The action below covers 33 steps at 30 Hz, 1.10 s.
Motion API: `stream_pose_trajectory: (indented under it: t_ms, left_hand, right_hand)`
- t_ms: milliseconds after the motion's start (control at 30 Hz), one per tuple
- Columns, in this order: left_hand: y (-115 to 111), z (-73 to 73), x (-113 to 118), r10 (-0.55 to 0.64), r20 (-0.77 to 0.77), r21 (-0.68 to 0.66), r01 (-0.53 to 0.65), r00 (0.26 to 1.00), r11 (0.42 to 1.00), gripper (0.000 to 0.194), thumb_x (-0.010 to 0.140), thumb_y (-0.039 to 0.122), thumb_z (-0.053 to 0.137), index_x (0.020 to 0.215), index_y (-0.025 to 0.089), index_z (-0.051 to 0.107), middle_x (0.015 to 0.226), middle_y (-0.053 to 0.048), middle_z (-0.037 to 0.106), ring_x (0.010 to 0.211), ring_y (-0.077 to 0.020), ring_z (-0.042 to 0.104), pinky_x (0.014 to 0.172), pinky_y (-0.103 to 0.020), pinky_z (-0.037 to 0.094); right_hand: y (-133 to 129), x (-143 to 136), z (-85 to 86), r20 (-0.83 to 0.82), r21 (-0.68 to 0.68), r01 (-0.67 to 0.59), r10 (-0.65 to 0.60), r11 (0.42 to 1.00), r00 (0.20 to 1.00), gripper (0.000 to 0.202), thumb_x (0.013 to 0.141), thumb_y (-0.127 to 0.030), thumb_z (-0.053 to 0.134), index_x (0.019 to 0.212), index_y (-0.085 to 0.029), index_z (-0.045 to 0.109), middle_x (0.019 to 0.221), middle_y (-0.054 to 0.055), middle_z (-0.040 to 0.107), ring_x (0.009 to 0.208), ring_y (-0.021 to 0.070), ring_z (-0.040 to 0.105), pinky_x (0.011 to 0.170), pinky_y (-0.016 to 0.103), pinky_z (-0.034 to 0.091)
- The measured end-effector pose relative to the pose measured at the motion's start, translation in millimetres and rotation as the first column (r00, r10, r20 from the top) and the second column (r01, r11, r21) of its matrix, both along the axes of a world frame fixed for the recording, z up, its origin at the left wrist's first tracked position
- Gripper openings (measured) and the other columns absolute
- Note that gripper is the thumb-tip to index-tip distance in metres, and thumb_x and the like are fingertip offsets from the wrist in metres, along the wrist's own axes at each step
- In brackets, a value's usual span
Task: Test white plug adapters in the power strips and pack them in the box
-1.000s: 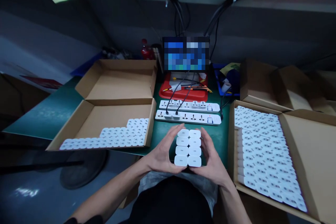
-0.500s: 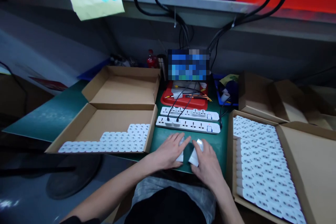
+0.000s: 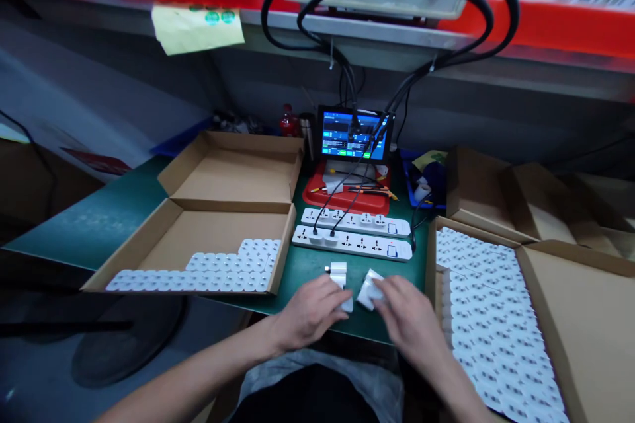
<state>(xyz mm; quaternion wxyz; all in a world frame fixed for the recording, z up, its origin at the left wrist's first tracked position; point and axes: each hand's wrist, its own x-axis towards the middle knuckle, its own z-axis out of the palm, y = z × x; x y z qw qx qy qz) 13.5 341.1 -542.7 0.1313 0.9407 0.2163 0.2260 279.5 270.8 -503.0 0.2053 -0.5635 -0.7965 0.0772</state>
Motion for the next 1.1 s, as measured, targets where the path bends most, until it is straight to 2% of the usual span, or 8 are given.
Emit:
stream_pose_trajectory:
  t_ms: [100,267,433,633,767,867,967,1100]
  left_hand:
    - [30,24.3,28,0.116,-0.024,-0.071,-0.118,0.993,0.991,0.037,0.113,0.033,0.052,0.145,0.016,0.058,0.116,-0.012,0.073,0.104,-0.0278,0.069,0.088,-0.040,0.059]
    - [78,45.9,74,0.251,-0.293,-0.088,-0.287,0.923,0.954,0.026,0.108,0.018,0.052,0.130,0.013,0.066,0.119,-0.017,0.073,0.101,-0.0298,0.076,0.089,-0.041,0.062]
    - [100,46.8,88,0.240,-0.395,-0.066,-0.288,0.887,0.955,0.032,0.096,0.003,0.057,0.124,0.010,0.070,0.118,-0.019,0.075,0.104,-0.0319,0.078,0.093,-0.042,0.063]
    - [107,37.5,92,0.192,-0.419,-0.113,-0.260,0.887,0.959,0.030,0.095,0.002,0.060,0.121,0.012,0.071,0.115,-0.018,0.077,0.106,-0.0324,0.079,0.095,-0.042,0.063]
    - [103,38.2,97,0.177,-0.424,-0.117,-0.248,0.888,0.962,0.030,0.095,0.002,0.057,0.119,0.012,0.072,0.117,-0.017,0.077,0.106,-0.0336,0.079,0.093,-0.043,0.064]
    - [93,41.9,84,0.180,-0.377,-0.095,-0.232,0.908,0.968,0.035,0.097,0.005,0.055,0.128,0.013,0.069,0.121,-0.017,0.076,0.103,-0.0329,0.078,0.090,-0.043,0.063]
    - [84,43.9,48,0.259,-0.183,-0.097,-0.279,0.949,0.955,0.026,0.106,0.019,0.058,0.131,0.017,0.066,0.123,-0.014,0.075,0.105,-0.0297,0.076,0.091,-0.041,0.062]
    - [93,41.1,-13,0.495,0.068,-0.231,-0.469,0.866,0.853,0.014,0.104,0.028,0.069,0.115,0.019,0.069,0.102,-0.006,0.076,0.098,-0.0241,0.073,0.091,-0.036,0.057]
  right_hand:
    - [50,30,13.3,0.048,-0.069,0.095,-0.092,0.993,0.995,0.036,0.110,-0.032,0.051,0.141,-0.024,0.068,0.128,0.012,0.075,0.113,0.0276,0.075,0.093,0.040,0.063]
    - [107,40,7.4,0.258,-0.155,0.153,-0.110,0.976,0.960,0.038,0.104,-0.022,0.056,0.140,-0.022,0.069,0.135,0.014,0.074,0.118,0.0289,0.074,0.093,0.036,0.058]
    - [116,34,-0.8,0.337,-0.193,0.140,-0.069,0.971,0.939,0.035,0.102,-0.018,0.059,0.135,-0.022,0.071,0.133,0.012,0.075,0.114,0.0283,0.075,0.091,0.034,0.054]
    - [117,24,-4.3,0.365,-0.217,0.193,-0.104,0.957,0.925,0.033,0.100,-0.015,0.061,0.131,-0.020,0.071,0.131,0.012,0.075,0.109,0.0290,0.075,0.086,0.033,0.052]
    - [118,24,-2.6,0.363,-0.240,0.198,-0.101,0.950,0.926,0.035,0.099,-0.015,0.062,0.132,-0.021,0.071,0.132,0.013,0.075,0.113,0.0292,0.074,0.089,0.033,0.053]
    - [116,26,0.7,0.336,-0.220,0.163,-0.082,0.962,0.938,0.038,0.098,-0.018,0.063,0.136,-0.021,0.070,0.132,0.014,0.075,0.116,0.0310,0.073,0.095,0.037,0.055]
    - [117,18,1.8,0.227,-0.090,0.110,-0.087,0.990,0.970,0.037,0.102,-0.026,0.060,0.137,-0.020,0.070,0.135,0.016,0.074,0.124,0.0344,0.070,0.104,0.045,0.055]
    - [129,-18,-3.1,-0.025,-0.034,0.045,-0.046,0.998,0.999,0.028,0.106,-0.036,0.056,0.122,-0.022,0.074,0.123,0.013,0.078,0.117,0.0311,0.071,0.103,0.046,0.054]
